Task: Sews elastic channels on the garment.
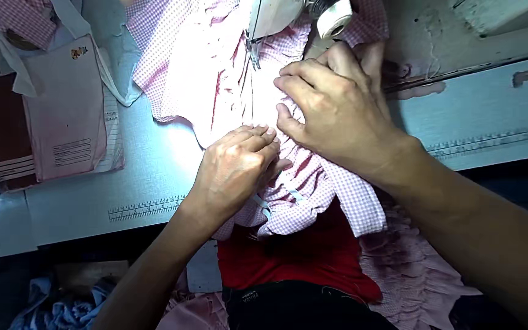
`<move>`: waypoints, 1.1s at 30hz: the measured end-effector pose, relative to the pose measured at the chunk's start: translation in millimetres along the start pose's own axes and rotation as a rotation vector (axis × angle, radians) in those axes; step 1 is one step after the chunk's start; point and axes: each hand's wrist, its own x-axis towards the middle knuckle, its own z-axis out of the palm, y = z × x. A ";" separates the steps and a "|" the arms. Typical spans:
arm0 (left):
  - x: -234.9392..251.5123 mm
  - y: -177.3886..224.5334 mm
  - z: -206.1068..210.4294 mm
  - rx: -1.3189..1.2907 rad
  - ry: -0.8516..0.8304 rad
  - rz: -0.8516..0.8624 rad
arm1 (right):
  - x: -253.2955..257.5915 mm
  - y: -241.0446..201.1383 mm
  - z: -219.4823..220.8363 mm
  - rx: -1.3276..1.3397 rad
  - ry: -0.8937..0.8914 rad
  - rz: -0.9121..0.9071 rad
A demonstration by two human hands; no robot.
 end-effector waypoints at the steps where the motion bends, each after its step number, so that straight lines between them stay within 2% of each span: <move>1: 0.7 -0.3 -0.3 0.000 0.000 -0.002 | 0.1 -0.6 -0.9 0.008 0.004 -0.011; 4: 2.6 -1.0 -0.6 -0.004 -0.006 -0.007 | -0.2 -1.1 -1.1 0.014 0.011 -0.051; 11: 2.9 -0.4 -0.5 -0.001 -0.004 -0.012 | 1.3 0.6 0.7 -0.036 0.010 0.036; 16: 2.8 -0.7 -0.1 -0.003 -0.013 -0.017 | 2.6 0.0 0.8 -0.002 0.031 -0.054; 20: 1.7 -4.8 4.3 0.004 0.027 0.001 | 4.0 -0.2 -3.2 -0.017 -0.015 0.026; 25: 2.6 -2.5 0.4 0.001 0.005 -0.004 | 2.5 -3.7 -4.1 0.005 -0.009 -0.088; 29: 0.8 -5.1 3.0 -0.003 0.024 -0.005 | 0.8 -4.6 -4.2 -0.022 -0.037 0.006; 33: 0.6 -5.4 2.7 -0.012 0.013 -0.006 | -1.0 -6.1 -4.7 -0.040 -0.025 -0.017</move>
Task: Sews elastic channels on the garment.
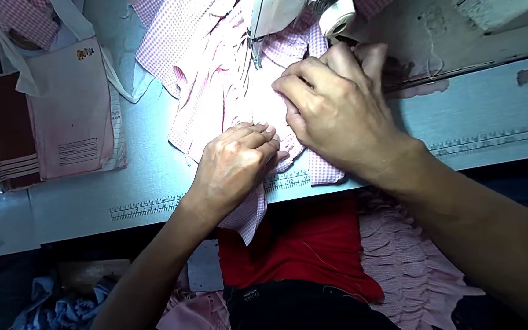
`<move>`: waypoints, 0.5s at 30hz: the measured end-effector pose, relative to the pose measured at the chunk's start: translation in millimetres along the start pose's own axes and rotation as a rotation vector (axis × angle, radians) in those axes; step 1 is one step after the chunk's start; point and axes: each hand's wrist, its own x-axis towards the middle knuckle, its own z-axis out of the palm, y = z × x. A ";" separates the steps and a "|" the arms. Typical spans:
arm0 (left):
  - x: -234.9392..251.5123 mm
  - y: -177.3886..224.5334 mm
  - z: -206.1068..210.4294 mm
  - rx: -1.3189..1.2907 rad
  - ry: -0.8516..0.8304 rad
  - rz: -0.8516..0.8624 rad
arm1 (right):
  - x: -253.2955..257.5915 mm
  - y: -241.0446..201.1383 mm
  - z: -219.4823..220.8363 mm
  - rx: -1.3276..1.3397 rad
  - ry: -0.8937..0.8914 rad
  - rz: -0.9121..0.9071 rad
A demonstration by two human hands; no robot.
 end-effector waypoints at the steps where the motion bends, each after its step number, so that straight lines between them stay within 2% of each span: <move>1: 0.0 0.1 -0.4 0.006 -0.003 0.002 | 0.1 -0.2 0.1 0.003 -0.007 -0.014; 7: 6.9 -13.7 -1.3 0.163 0.002 0.048 | 6.0 5.9 7.8 0.055 0.029 -0.007; 12: 15.7 -44.1 -8.8 0.186 0.002 0.132 | 18.3 12.4 12.5 0.095 0.040 0.032; 15: 17.0 -49.4 -6.4 0.182 0.018 0.113 | 14.3 2.6 8.1 0.059 0.084 0.056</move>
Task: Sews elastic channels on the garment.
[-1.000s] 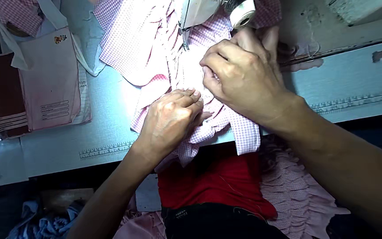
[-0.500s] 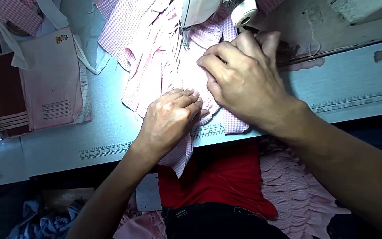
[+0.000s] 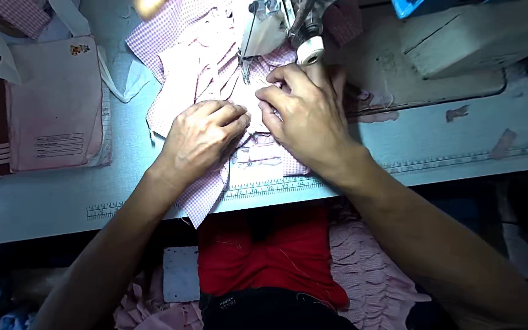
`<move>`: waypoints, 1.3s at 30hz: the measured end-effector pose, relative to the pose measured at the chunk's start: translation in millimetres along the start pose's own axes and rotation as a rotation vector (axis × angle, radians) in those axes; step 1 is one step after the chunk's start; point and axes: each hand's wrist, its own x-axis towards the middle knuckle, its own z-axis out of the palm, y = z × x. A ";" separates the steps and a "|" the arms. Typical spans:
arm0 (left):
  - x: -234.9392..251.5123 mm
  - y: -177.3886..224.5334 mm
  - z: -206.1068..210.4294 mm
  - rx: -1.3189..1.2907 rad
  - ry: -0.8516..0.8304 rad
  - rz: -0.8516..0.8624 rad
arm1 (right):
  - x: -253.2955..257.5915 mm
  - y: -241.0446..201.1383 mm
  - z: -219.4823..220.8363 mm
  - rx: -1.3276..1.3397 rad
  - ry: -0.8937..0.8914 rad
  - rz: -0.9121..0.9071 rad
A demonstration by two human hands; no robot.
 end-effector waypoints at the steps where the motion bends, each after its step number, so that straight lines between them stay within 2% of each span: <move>1: -1.1 3.2 1.7 -0.028 0.006 -0.034 | -5.5 -6.5 -3.0 0.002 0.032 -0.005; 3: -6.3 3.8 7.5 -0.122 0.004 -0.077 | -16.8 -14.8 -2.8 0.041 0.059 -0.034; 5: -14.6 -17.3 9.4 -0.165 0.008 -0.064 | -22.6 -11.9 4.9 0.026 0.058 -0.023; 8: -14.9 -44.6 -14.9 0.009 0.065 -0.196 | -26.6 -7.2 0.8 -0.009 0.019 -0.010; 10: 0.9 -29.0 -24.8 -0.006 0.176 -0.194 | -28.6 -8.3 -4.9 0.033 0.004 -0.029; 12: 12.5 -4.2 -12.1 -0.141 0.163 -0.142 | -27.1 -8.5 -5.9 0.062 0.000 -0.022; 14: 15.5 -1.7 10.8 -0.240 0.119 -0.130 | -21.0 -6.0 -7.0 0.095 -0.011 0.013; 16: 16.2 -10.1 19.9 -0.314 0.164 -0.120 | -7.0 -1.1 -1.4 0.087 -0.003 0.083; 19: 11.6 -3.7 18.5 -0.353 0.187 -0.042 | 5.3 2.5 5.6 0.020 -0.025 0.134; 22: -4.5 29.5 14.5 -0.343 0.159 0.025 | 12.6 3.8 0.3 -0.099 -0.113 0.165; 26: -19.1 49.7 17.4 -0.306 0.212 -0.005 | 12.8 -2.3 -1.3 -0.152 -0.150 0.189; 30: -20.4 55.0 18.8 -0.309 0.210 -0.071 | 6.4 2.4 -0.2 -0.190 -0.094 0.153; 34: -9.4 40.7 19.7 -0.324 0.185 -0.090 | 13.2 6.4 8.3 -0.184 -0.048 0.167; 39: 5.4 14.8 23.2 -0.335 0.231 -0.083 | 22.1 14.0 18.6 -0.119 0.182 0.116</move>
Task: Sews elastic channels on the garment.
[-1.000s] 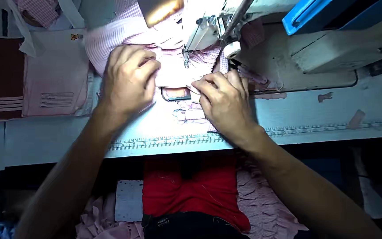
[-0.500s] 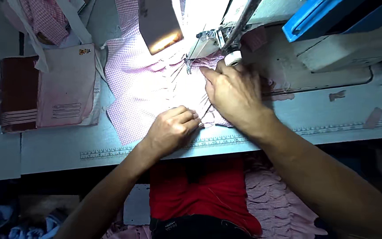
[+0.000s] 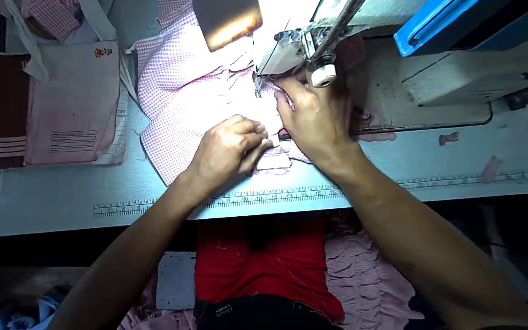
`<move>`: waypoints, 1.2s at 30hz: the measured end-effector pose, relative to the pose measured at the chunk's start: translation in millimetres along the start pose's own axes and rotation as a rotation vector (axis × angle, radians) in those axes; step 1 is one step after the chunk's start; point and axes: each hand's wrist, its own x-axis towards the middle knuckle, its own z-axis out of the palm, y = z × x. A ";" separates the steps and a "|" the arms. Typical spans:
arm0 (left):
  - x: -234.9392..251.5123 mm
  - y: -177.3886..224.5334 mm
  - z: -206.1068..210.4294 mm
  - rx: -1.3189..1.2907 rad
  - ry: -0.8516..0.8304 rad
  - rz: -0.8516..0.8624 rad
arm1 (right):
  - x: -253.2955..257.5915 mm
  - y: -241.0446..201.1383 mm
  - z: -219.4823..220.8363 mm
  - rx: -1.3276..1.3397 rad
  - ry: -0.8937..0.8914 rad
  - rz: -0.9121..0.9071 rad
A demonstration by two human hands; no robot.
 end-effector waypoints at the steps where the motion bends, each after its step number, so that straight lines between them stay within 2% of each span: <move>1: 2.6 -2.9 -0.6 0.008 0.002 -0.004 | -2.7 -3.1 -4.6 0.038 0.013 -0.011; 3: 5.9 -6.2 -1.5 0.026 -0.003 -0.009 | -13.0 -12.9 -14.7 0.141 0.015 -0.063; 5: 6.4 -4.3 -1.6 0.062 -0.011 -0.012 | -23.8 -17.6 -17.7 0.192 -0.070 -0.095; 9: -0.6 6.9 0.7 0.131 0.063 -0.021 | -21.9 -5.1 -8.9 0.180 -0.115 -0.049; 14: -5.0 13.9 3.9 0.161 0.034 0.087 | -21.6 -4.0 -9.7 0.185 -0.123 -0.043; 18: 8.6 6.8 -4.3 0.214 0.094 -0.112 | -22.5 -1.9 -9.0 0.195 -0.108 -0.063; 23: 32.3 -11.4 -1.9 0.210 0.021 -0.274 | -23.7 -2.8 -7.5 0.195 -0.091 -0.066; 31: 44.7 -15.5 -7.5 0.302 -0.059 -0.119 | -23.8 0.1 -4.8 0.207 -0.075 -0.090; 36: 20.3 -4.9 -14.0 0.228 -0.032 -0.013 | -18.9 6.0 -5.4 0.255 -0.096 -0.083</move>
